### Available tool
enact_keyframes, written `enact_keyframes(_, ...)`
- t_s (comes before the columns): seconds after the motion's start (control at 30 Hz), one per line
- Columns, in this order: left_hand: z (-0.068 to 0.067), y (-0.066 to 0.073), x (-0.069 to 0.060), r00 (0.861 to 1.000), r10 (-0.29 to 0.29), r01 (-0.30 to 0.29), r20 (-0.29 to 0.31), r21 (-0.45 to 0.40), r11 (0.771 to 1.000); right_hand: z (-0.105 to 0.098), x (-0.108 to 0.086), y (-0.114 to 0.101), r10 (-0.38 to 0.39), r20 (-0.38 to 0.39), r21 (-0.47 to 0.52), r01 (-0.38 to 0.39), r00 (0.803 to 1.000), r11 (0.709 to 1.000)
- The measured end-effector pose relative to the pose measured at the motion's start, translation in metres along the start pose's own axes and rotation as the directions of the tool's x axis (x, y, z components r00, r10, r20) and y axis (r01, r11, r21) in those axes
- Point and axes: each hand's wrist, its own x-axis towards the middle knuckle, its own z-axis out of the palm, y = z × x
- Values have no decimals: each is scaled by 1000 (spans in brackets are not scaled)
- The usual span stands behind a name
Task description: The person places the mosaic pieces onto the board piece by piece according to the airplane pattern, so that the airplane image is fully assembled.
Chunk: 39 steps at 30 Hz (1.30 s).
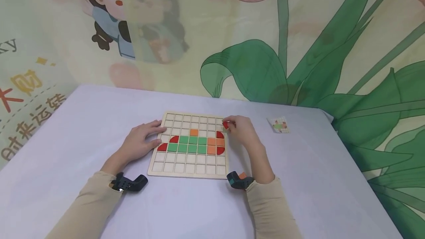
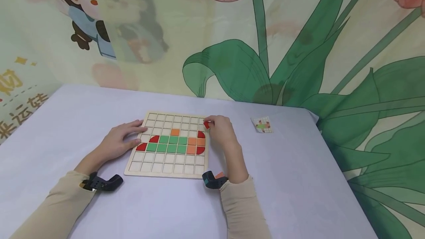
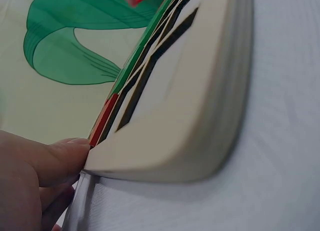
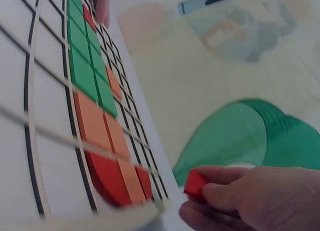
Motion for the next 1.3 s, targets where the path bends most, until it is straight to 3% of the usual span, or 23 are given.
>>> enact_keyframes(0.3,-3,1,-2,1000,10,-10,-19,-5,1000,36,14,-44,-94,-42,141,99,995,985)
enact_keyframes(0.53,-3,3,-5,1000,12,-12,4,-5,1000,52,13,-56,-104,-57,181,112,993,977)
enact_keyframes(0.93,-8,0,-7,1000,13,-13,15,17,1000,60,12,-59,-93,-77,114,102,993,988)
enact_keyframes(1.3,-7,0,-6,1000,0,0,16,17,1000,61,10,-63,-80,-32,55,81,996,995)
